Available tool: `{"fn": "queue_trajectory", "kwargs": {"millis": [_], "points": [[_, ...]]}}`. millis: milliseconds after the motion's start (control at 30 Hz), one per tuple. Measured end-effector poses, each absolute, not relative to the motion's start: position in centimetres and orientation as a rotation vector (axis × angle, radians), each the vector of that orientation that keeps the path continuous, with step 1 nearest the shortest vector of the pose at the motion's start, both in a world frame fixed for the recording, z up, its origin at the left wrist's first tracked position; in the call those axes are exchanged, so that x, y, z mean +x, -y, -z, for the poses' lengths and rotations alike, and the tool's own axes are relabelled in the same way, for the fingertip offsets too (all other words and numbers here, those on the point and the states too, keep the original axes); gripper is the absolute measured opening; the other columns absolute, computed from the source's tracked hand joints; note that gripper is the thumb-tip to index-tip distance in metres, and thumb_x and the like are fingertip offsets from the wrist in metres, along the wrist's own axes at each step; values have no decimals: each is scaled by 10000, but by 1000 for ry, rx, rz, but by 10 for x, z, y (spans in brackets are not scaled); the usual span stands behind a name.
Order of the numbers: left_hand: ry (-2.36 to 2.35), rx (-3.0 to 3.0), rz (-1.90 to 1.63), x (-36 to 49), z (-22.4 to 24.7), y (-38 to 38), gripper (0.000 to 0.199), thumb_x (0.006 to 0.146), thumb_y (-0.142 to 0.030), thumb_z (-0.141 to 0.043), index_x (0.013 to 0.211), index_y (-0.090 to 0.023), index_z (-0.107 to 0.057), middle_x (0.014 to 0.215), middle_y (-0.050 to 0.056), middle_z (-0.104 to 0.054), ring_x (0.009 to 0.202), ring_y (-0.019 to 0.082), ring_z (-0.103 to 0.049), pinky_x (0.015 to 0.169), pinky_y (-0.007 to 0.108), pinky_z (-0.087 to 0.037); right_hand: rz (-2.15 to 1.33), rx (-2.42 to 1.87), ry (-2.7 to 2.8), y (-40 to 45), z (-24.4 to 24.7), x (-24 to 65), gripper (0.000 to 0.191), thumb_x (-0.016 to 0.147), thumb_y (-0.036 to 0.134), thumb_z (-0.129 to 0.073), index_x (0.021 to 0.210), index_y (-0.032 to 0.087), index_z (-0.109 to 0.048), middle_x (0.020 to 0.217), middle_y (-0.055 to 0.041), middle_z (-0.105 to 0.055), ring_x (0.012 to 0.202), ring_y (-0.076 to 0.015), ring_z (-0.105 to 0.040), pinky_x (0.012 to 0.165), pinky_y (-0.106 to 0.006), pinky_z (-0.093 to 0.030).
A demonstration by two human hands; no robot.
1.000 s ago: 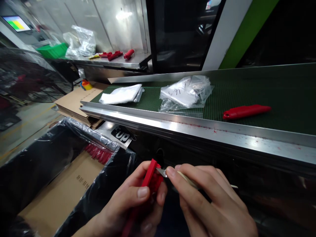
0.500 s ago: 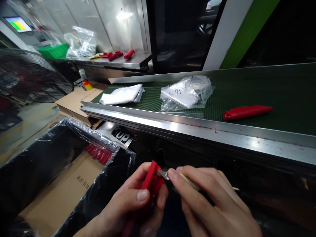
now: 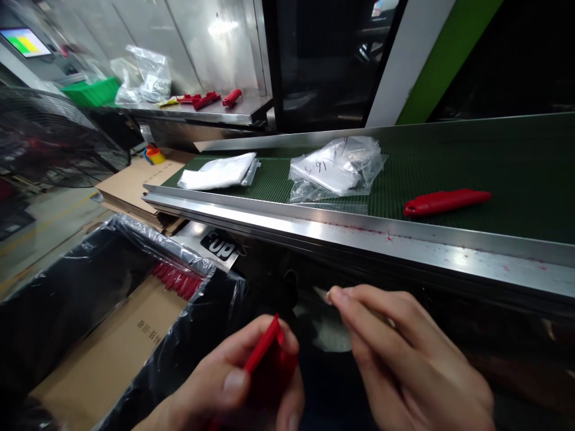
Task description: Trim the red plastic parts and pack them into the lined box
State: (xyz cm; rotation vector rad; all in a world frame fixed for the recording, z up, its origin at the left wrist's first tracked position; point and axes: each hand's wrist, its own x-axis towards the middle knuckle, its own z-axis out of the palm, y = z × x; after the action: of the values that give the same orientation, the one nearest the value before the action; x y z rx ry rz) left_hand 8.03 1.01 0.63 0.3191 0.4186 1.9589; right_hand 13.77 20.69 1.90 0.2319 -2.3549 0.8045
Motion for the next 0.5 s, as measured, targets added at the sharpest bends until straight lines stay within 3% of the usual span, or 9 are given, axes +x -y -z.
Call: {"fn": "queue_trajectory", "kwargs": {"millis": [100, 233, 333, 500], "points": [[-366, 230, -1982, 79, -1, -11, 408, 932, -400, -429, 1225, -156, -574, 873, 134, -718, 517, 137, -607, 473, 198, -433, -769, 482, 2426, -210, -18, 142, 507, 903, 29, -511, 1364, 237, -525, 1238, -51, -555, 1110, -190, -559, 879, -309, -478], [-352, 57, -1899, 76, 10, -7, 457, 831, -404, -534, 1079, -50, -684, 799, 153, -710, 620, 147, -637, 592, 199, -477, -721, 527, 2437, -210, -17, 144, 459, 939, 73, -487, 1361, 250, -522, 1206, -59, -561, 1093, -215, -533, 850, -364, -453], [-316, -39, -1844, 75, 18, -3, 437, 770, -403, -577, 962, -39, -724, 797, 149, -702, 689, 147, -639, 700, 204, -485, -658, 576, 2418, -208, -20, 139, 389, 924, 49, -505, 1270, 214, -576, 1175, -62, -568, 1045, -208, -533, 828, -369, -435], [-299, -51, -1789, 74, 16, -2, 452, 743, -405, -564, 930, -28, -731, 779, 138, -692, 710, 152, -621, 746, 215, -470, -596, 599, 2397, -207, -22, 134, 317, 920, 48, -515, 1196, 179, -599, 1152, -78, -572, 1006, -212, -535, 819, -394, -428]]}}
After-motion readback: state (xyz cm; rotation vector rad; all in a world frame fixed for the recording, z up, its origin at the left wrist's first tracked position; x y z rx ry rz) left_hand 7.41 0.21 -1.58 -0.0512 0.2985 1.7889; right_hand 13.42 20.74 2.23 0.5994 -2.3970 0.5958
